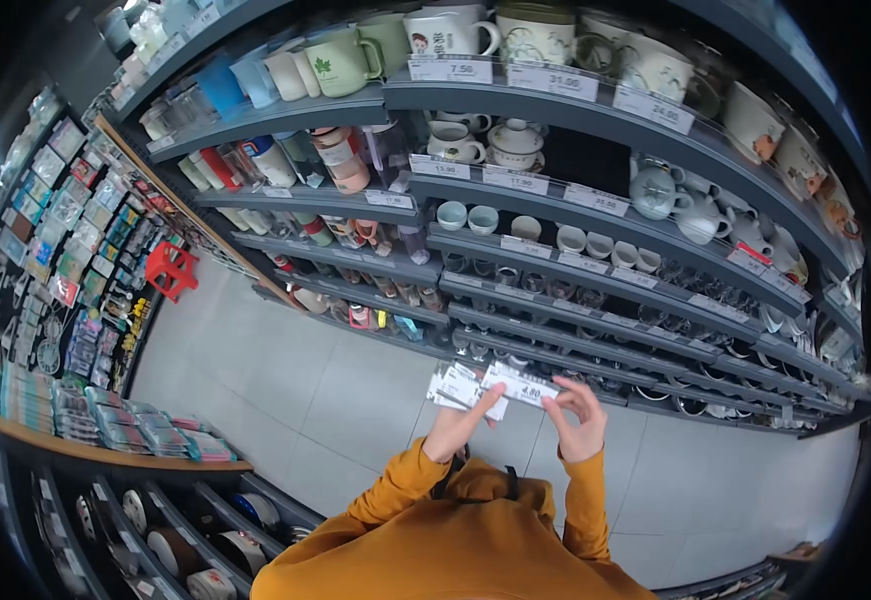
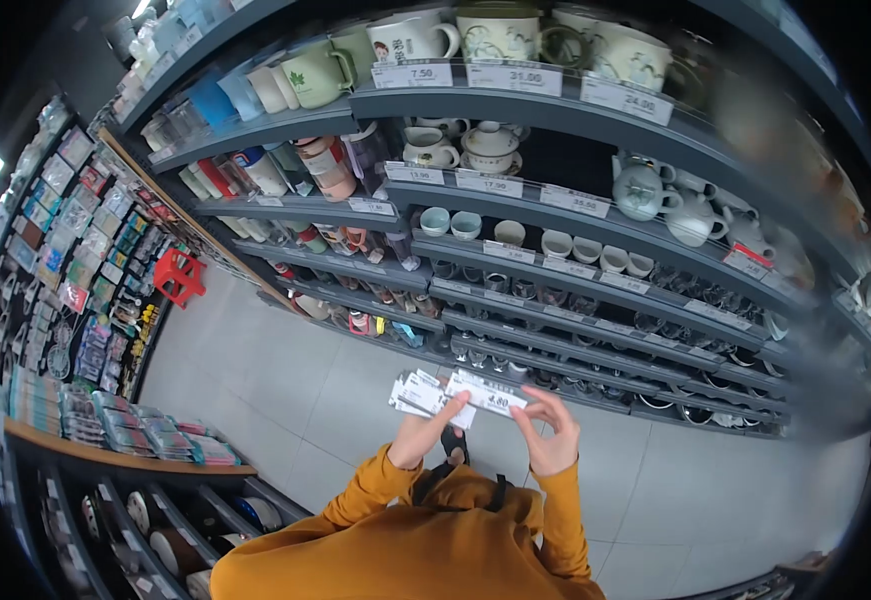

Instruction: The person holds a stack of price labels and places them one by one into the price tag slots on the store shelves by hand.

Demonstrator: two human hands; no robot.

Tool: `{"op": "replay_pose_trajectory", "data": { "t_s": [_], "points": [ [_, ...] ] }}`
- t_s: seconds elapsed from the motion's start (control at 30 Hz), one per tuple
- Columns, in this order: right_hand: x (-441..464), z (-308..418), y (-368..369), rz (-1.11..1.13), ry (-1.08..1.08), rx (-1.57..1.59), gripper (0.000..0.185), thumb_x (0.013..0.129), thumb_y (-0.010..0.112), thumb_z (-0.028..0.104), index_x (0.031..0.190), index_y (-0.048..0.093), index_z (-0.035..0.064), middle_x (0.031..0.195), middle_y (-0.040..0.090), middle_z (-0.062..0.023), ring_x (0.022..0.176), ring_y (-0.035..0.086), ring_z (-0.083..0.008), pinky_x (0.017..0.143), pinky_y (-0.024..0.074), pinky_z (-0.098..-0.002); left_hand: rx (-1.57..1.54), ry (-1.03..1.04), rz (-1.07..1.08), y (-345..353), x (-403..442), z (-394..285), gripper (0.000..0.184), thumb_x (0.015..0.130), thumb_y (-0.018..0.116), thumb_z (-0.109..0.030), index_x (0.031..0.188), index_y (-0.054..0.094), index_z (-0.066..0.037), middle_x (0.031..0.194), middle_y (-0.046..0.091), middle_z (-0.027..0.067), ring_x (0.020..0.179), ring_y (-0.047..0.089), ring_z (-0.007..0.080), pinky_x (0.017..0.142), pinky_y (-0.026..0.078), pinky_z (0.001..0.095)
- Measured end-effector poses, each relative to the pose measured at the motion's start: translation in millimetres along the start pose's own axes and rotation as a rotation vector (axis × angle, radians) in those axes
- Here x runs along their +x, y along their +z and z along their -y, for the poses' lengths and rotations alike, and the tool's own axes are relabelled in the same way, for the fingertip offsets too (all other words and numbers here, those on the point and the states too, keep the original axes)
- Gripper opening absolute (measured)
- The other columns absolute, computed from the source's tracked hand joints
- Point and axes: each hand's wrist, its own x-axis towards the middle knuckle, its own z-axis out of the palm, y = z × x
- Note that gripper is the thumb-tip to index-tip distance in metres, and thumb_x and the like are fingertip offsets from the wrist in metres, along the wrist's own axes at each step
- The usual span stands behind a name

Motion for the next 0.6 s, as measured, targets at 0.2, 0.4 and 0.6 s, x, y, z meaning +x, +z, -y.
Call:
{"op": "replay_pose_trajectory", "data": {
  "t_s": [0.2, 0.4, 0.6],
  "points": [
    [-59, -17, -57, -0.019, 0.086, 0.033, 0.034, 0.082, 0.070, 0.002, 0.115, 0.060, -0.0006, 0.083, 0.066, -0.0054, 0.079, 0.064, -0.0117, 0.079, 0.0501, -0.0258, 0.030, -0.168, 0.031, 38, -47, 38, 0.016, 0.089, 0.066, -0.012, 0.092, 0.054, -0.003, 0.076, 0.060, 0.0035, 0.062, 0.057, 0.0081, 0.048, 0.045, 0.0223],
    [-85, -20, -66, 0.014, 0.079, 0.039, 0.036, 0.081, 0.071, 0.002, 0.115, 0.059, -0.0013, 0.098, 0.065, -0.0090, 0.089, 0.065, -0.0148, 0.082, 0.0507, -0.0272, 0.106, -0.135, 0.159, 47, -64, 32, 0.017, 0.090, 0.066, -0.015, 0.091, 0.053, -0.004, 0.076, 0.060, 0.0025, 0.062, 0.057, 0.0072, 0.049, 0.045, 0.0224],
    [-71, -13, -29, 0.131, 0.020, 0.047, 0.031, 0.082, 0.070, 0.003, 0.111, 0.062, -0.0013, 0.101, 0.066, -0.0102, 0.094, 0.064, -0.0170, 0.084, 0.0508, -0.0293, 0.051, -0.096, 0.118, 21, -76, 33, 0.018, 0.091, 0.065, -0.017, 0.093, 0.053, -0.004, 0.078, 0.060, 0.0024, 0.064, 0.057, 0.0072, 0.050, 0.045, 0.0226]
  ]
}}
